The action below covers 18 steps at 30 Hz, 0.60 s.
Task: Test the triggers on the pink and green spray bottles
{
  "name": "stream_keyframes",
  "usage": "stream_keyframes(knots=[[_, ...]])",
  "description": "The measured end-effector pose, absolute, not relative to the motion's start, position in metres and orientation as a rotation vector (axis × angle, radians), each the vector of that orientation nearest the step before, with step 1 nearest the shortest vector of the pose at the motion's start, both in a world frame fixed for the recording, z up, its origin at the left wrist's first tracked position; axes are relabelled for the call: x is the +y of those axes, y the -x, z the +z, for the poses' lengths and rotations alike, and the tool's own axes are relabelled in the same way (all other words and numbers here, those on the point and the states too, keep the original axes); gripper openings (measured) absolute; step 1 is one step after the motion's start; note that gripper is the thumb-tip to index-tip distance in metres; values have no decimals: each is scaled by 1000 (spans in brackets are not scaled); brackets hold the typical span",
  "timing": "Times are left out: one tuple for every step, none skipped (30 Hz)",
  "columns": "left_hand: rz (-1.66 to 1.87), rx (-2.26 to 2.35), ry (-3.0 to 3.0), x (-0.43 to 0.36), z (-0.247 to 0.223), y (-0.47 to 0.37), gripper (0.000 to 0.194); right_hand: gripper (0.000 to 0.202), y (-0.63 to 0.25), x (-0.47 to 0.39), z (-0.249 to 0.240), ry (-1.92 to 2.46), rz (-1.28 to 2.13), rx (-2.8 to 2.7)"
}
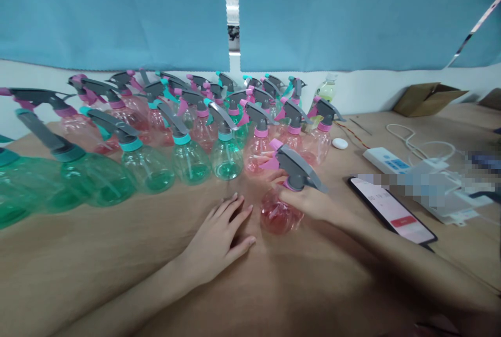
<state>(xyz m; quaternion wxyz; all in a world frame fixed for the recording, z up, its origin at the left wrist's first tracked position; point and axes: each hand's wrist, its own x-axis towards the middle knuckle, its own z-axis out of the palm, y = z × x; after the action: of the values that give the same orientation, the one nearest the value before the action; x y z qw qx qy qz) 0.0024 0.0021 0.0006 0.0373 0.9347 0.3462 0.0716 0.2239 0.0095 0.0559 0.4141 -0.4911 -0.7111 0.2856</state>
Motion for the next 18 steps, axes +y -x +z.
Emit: stream_keyframes(knots=[[221, 1063, -2867, 2, 1, -2, 56, 7, -224, 9, 56, 1227, 720, -1792], [224, 1064, -2866, 2, 1, -2, 56, 8, -224, 10, 57, 1221, 720, -1795], [227, 1066, -2864, 2, 0, -2, 56, 8, -224, 10, 57, 1216, 719, -1796], [233, 1066, -2864, 2, 0, -2, 56, 9, -224, 10, 57, 1216, 718, -1797], [237, 1065, -2864, 2, 0, -2, 56, 9, -224, 10, 57, 1220, 715, -1794], [238, 1065, -2863, 2, 0, -2, 56, 9, -224, 10, 57, 1223, 715, -1793], [237, 1066, -2860, 2, 0, -2, 56, 9, -224, 9, 57, 1224, 716, -1796], [237, 1067, -2857, 2, 0, -2, 56, 9, -224, 9, 57, 1223, 714, -1798], [237, 1066, -2854, 2, 0, -2, 56, 9, -224, 9, 57, 1220, 707, -1796], [237, 1066, -2851, 2, 0, -2, 56, 9, -224, 9, 57, 1217, 697, -1793], [237, 1065, -2851, 2, 0, -2, 55, 9, -224, 9, 57, 1212, 688, -1792], [240, 1064, -2853, 2, 0, -2, 55, 10, -224, 9, 58, 1206, 682, -1793], [242, 1062, -2856, 2, 1, -2, 55, 9, -224, 9, 59, 1197, 680, -1797], [242, 1062, -2859, 2, 1, -2, 55, 8, -224, 8, 60, 1187, 680, -1805], [239, 1061, -2861, 2, 1, -2, 55, 7, -223, 8, 61, 1179, 678, -1814], [235, 1062, -2861, 2, 1, -2, 56, 6, -223, 7, 63, 1177, 671, -1824], [231, 1063, -2862, 2, 0, -2, 56, 6, -223, 7, 65, 1185, 655, -1832], [227, 1065, -2862, 2, 0, -2, 56, 6, -222, 6, 67, 1206, 623, -1845]])
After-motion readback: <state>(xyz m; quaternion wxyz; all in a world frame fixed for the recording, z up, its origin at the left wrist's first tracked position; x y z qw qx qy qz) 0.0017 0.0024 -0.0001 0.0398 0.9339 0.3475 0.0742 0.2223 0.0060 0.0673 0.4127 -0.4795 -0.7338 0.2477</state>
